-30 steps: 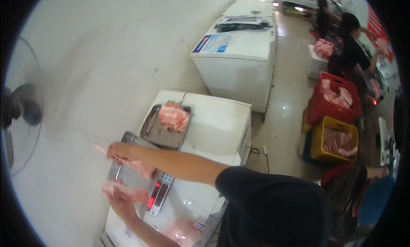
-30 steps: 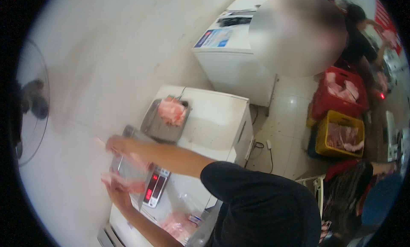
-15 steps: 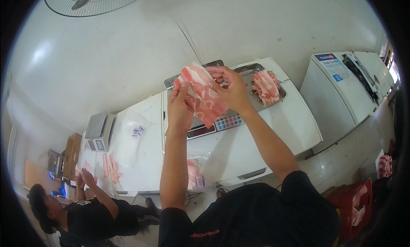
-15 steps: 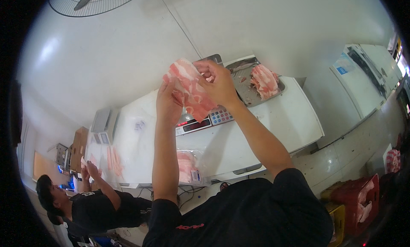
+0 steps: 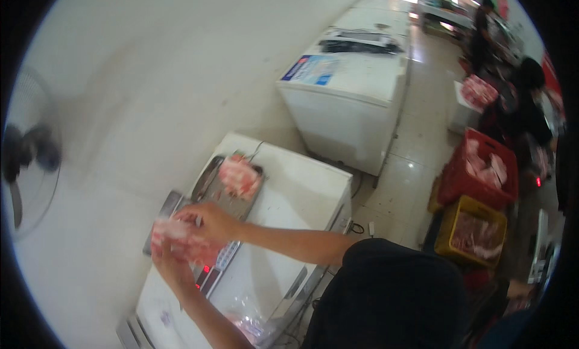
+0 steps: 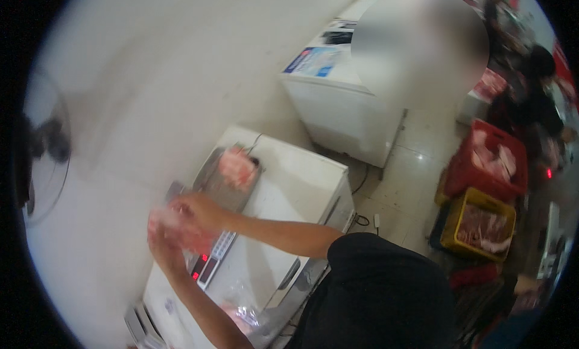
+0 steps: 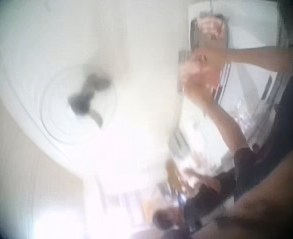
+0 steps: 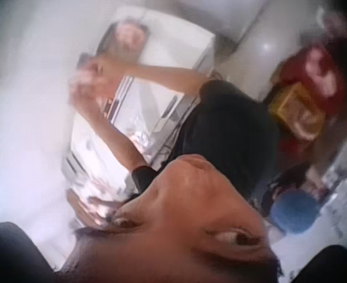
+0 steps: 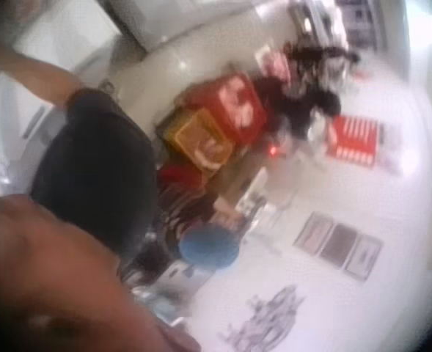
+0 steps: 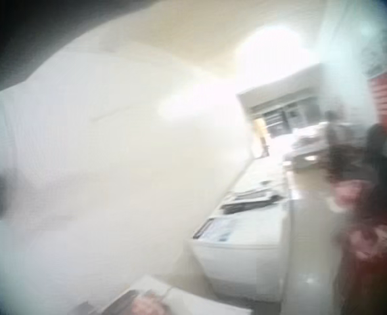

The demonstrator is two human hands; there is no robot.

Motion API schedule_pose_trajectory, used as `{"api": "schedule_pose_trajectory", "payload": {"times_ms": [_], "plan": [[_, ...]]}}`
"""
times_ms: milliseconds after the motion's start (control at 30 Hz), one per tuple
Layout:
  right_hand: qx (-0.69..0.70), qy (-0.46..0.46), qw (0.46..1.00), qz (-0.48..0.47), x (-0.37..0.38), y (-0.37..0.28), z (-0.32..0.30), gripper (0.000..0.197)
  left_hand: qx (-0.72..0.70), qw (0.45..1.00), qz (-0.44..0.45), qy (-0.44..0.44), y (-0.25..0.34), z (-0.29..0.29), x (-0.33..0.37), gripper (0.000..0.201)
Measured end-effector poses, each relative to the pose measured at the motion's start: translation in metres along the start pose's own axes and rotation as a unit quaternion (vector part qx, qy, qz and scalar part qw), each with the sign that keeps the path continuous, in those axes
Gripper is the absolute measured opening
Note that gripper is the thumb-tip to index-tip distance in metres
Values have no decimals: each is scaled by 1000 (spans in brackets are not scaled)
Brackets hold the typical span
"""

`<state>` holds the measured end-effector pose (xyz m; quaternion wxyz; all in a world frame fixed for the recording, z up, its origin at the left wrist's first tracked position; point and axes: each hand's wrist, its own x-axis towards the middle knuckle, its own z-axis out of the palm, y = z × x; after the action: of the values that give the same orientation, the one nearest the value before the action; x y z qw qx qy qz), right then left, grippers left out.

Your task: The person picks up slices of raw meat from a metal tray, places them onto a digital scale to weigh them, and then puts the weighed portions into plastic bags.

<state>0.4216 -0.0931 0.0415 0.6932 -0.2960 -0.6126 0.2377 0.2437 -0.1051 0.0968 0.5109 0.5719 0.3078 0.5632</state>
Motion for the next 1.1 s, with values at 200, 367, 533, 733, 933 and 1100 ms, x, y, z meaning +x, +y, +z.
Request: {"api": "schedule_pose_trajectory", "payload": {"times_ms": [200,367,533,733,933,1100], "plan": [[-25,-152,985,77,-17,5,-60,43,-34,998,-24,35,0,47,11,39],[-1,-181,980,88,-48,51,-83,47,51,999,-2,5,3,65,16,40],[-33,-208,971,114,-78,31,-114,55,187,980,-1,66,10,60,-3,33],[821,-64,485,295,-147,-13,-87,86,239,969,-29,63,-31,63,-67,24],[848,-81,403,336,-194,-17,-44,86,415,906,-46,71,-85,9,-130,24],[850,-76,335,399,-195,-28,-36,97,436,882,-49,175,-89,-55,-201,31]]}}
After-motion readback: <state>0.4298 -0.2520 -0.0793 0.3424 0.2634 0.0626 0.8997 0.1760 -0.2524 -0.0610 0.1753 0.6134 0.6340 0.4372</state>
